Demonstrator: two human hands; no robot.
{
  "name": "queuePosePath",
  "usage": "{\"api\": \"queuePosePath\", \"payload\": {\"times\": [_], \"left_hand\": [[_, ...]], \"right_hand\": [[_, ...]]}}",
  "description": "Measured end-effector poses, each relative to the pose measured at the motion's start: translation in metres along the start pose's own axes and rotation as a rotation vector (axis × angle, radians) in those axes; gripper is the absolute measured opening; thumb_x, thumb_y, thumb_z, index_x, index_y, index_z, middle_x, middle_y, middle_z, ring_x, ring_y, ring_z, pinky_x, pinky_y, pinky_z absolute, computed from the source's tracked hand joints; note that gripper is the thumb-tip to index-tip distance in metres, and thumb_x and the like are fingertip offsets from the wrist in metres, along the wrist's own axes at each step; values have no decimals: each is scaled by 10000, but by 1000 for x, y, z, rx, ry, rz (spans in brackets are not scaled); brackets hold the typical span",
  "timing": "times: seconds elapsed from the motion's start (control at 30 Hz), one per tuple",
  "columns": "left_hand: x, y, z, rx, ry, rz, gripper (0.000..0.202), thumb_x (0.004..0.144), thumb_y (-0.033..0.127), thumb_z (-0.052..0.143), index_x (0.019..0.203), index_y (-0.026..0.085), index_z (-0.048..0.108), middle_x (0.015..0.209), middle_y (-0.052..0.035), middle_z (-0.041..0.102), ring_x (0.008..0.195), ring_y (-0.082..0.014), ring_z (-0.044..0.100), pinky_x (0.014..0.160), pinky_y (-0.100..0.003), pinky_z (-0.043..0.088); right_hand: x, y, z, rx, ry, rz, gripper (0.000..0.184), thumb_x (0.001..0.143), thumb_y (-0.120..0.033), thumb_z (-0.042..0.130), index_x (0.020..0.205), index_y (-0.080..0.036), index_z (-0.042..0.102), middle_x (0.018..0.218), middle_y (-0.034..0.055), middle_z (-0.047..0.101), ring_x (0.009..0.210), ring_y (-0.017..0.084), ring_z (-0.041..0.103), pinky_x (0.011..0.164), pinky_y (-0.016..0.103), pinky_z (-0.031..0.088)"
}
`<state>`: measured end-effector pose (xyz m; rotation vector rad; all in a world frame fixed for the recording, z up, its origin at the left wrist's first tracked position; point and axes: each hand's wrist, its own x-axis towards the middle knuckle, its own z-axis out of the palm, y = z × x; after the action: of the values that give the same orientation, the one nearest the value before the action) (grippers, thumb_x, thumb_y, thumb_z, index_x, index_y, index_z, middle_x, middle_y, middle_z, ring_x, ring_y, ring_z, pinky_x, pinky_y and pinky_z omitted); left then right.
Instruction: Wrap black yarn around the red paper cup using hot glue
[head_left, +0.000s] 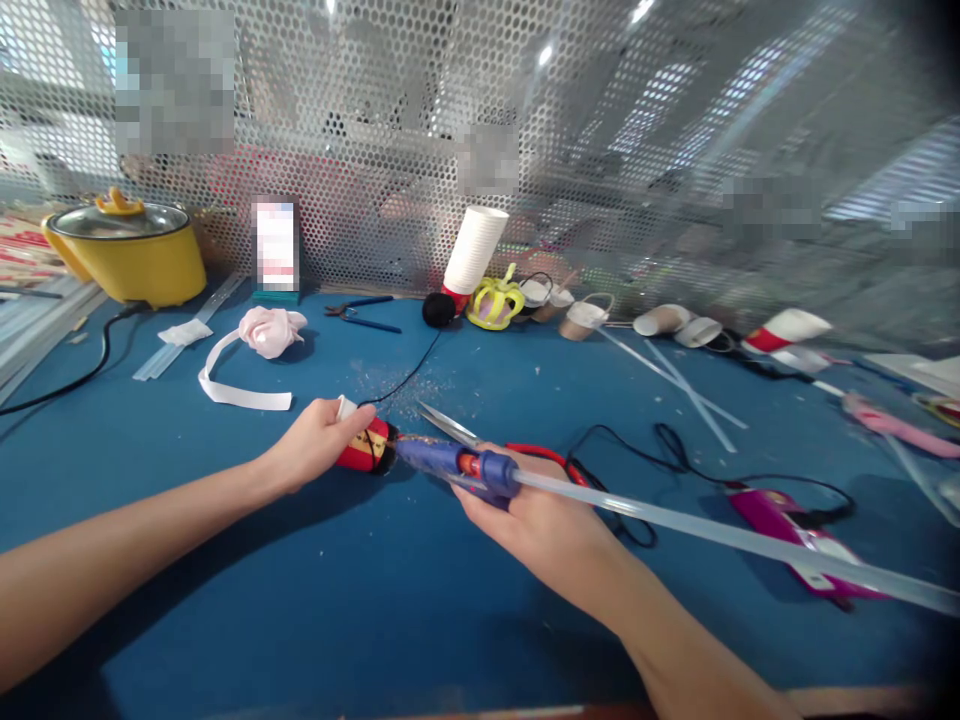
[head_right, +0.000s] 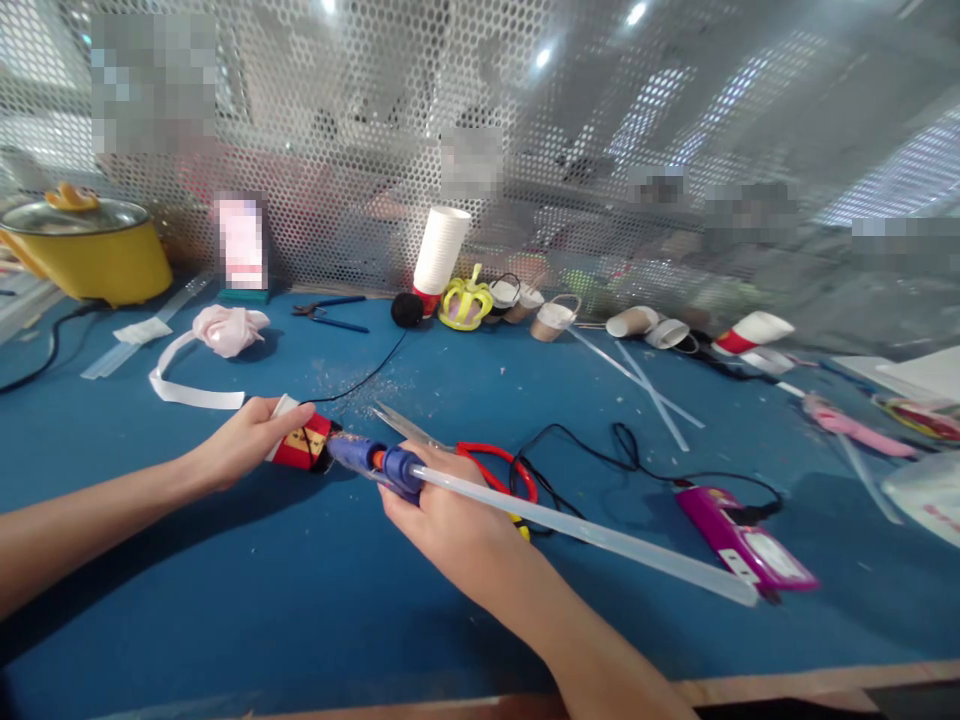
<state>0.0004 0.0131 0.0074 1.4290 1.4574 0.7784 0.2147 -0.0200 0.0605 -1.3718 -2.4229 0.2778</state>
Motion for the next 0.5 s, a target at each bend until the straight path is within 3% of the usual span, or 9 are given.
{"api": "queuePosePath", "payload": {"times": [0.3,0.5], "left_hand": [[0,4,-1,23,32,-30,392,751,519,423,541,201,333,463,68,292,423,-77,257,407,-221,192],[1,1,-1,38,27,-50,403,749,549,405,550,204,345,446,70,288,402,-80,270,392,-222,185]], "right_hand": [[-5,-2,3,54,-53,29,109,729,-141,511,679,-212,578,587,6,590,509,137,534,469,237,410],[-7,1,9,42,-3,9,85,747,-181,519,671,-206,548,614,11,608,548,144,561,503,239,432]]}}
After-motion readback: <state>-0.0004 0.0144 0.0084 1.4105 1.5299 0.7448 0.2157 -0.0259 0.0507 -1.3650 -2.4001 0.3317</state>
